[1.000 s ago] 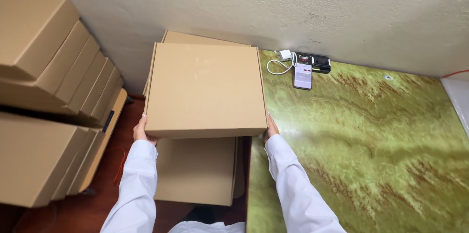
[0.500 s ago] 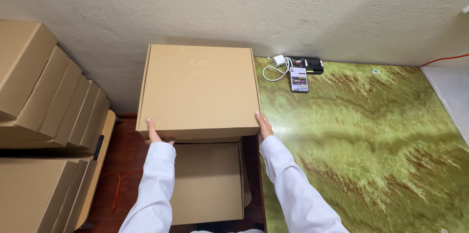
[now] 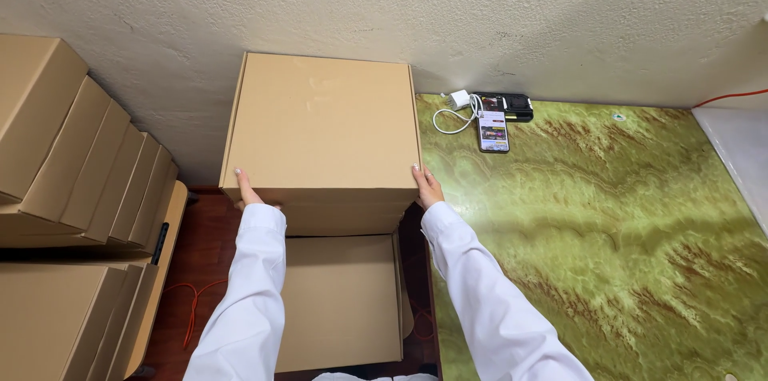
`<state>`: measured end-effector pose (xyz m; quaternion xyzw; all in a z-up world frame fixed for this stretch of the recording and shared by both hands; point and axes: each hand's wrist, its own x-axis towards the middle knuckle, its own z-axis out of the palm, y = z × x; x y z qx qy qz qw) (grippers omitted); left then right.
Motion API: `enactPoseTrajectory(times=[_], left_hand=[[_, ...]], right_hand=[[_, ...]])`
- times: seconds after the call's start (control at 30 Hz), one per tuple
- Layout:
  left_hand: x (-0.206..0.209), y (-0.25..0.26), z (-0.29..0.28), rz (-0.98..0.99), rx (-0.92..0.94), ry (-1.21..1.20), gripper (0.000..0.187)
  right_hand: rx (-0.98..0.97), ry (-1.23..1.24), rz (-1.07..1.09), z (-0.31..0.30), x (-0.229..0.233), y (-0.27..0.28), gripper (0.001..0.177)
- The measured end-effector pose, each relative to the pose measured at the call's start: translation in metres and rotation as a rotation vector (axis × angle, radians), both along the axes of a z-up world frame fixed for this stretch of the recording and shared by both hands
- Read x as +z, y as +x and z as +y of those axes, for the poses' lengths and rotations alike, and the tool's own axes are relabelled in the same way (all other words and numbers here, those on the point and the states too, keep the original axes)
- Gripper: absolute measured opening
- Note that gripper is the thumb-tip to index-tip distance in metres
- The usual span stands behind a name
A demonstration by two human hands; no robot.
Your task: Unpacking a garment from a shipping box and hanging it on a clothing rack in a stockroom environment.
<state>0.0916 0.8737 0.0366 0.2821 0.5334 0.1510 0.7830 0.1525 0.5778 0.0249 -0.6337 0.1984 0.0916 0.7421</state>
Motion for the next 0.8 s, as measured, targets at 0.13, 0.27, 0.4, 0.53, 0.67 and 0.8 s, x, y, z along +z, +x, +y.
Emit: enactPoseTrajectory(times=[0.13, 0.27, 0.4, 0.53, 0.67, 0.8], left_hand=[[-0.005, 0.005, 0.001, 0.008, -0.003, 0.015, 0.111], [-0.015, 0.012, 0.004, -0.015, 0.04, -0.007, 0.112], [-0.024, 0.016, 0.01, -0.028, 0.029, -0.016, 0.114], [-0.014, 0.009, 0.009, -0.039, 0.002, -0.017, 0.115], [0.022, -0.012, 0.013, -0.072, -0.145, -0.052, 0.117], [0.028, -0.036, 0.025, -0.15, -0.227, -0.108, 0.11]], right_hand=[[-0.01, -0.011, -0.031, 0.001, -0.008, 0.005, 0.06], [-0.004, -0.002, -0.061, -0.001, -0.017, 0.009, 0.059], [-0.002, 0.021, -0.083, -0.003, -0.022, 0.012, 0.059], [-0.012, 0.034, -0.073, -0.001, -0.015, 0.006, 0.061], [0.025, -0.013, 0.008, -0.005, 0.0, -0.007, 0.072], [0.02, 0.021, 0.021, -0.016, -0.014, -0.026, 0.063]])
